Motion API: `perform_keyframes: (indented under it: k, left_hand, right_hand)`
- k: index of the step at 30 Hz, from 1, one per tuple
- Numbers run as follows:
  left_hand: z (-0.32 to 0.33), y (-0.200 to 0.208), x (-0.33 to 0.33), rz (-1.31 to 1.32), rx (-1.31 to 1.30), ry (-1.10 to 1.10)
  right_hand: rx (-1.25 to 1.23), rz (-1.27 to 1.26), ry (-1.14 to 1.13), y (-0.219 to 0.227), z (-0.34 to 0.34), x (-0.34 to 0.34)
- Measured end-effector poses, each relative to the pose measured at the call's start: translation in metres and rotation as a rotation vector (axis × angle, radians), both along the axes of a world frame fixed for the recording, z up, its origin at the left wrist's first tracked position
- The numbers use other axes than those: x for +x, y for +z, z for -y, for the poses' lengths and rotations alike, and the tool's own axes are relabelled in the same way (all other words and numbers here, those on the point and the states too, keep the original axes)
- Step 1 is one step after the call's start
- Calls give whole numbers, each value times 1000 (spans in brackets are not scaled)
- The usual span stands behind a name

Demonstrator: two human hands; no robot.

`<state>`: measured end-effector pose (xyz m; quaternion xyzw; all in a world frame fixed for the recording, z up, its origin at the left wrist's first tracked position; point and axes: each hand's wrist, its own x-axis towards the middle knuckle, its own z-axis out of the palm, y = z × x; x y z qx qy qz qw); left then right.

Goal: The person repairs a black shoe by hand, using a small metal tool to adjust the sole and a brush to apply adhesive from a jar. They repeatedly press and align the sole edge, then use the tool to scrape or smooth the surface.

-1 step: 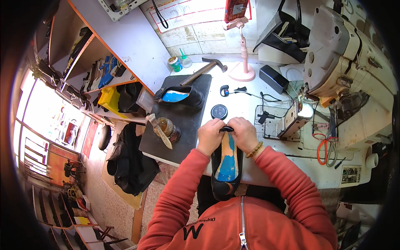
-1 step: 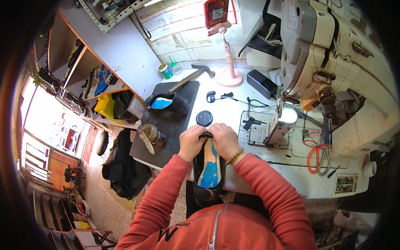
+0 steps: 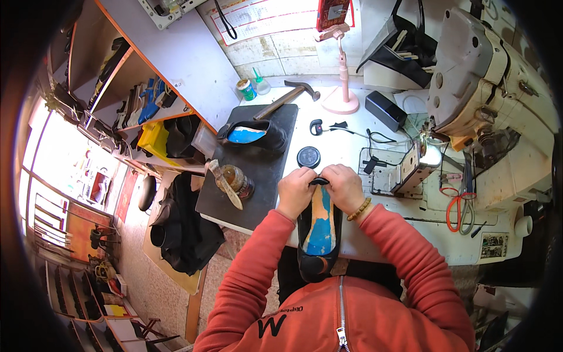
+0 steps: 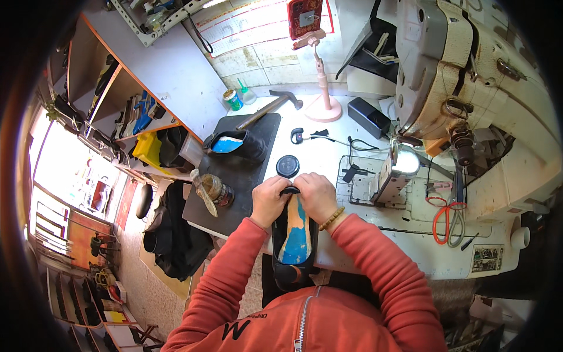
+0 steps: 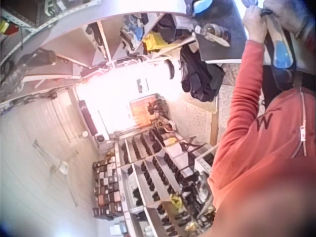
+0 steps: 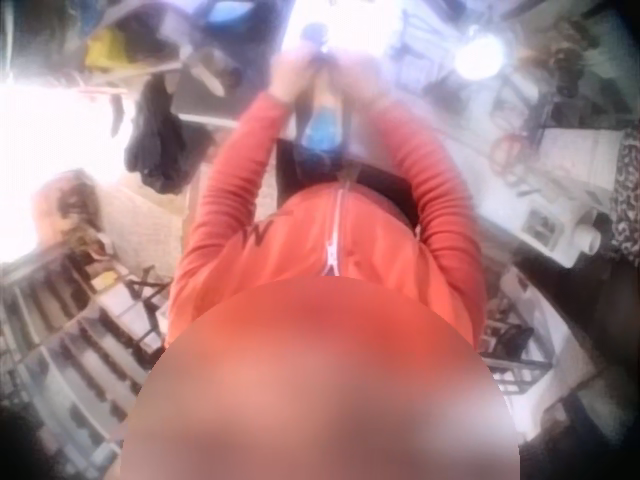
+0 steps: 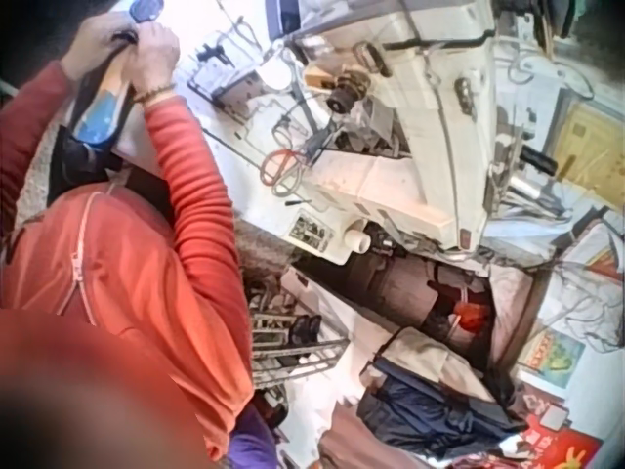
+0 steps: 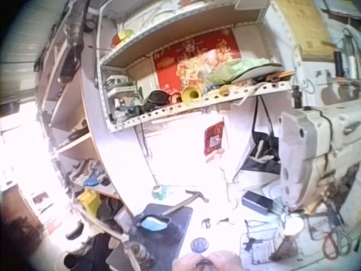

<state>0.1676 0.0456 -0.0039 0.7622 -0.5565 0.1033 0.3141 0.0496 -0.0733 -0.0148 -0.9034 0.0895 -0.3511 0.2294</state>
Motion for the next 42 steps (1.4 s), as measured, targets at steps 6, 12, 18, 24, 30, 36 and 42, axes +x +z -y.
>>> perform_keyframes:
  k: [6,12,18,24,30,36,42]
  left_hand:
    - [-9,-1,0,50,-150,-115]
    - [-16,4,-2,-5,-179,-136]
    - [-19,3,-4,-6,-223,-152]
    - [-18,3,-4,-94,-255,-175]
    - [-18,12,-8,-223,-227,-181]
    - [-15,8,-11,-237,-206,-131]
    - [-14,4,-9,-217,-238,-153]
  right_hand:
    - [-138,105,129,-2,12,-2]
    - [-157,137,183,1,14,-5]
    - [-126,163,212,6,13,-6]
    - [-26,180,232,3,11,-5]
    - [151,205,223,3,5,-5]
    - [198,242,187,4,1,-5]
    - [114,235,174,3,3,-4]
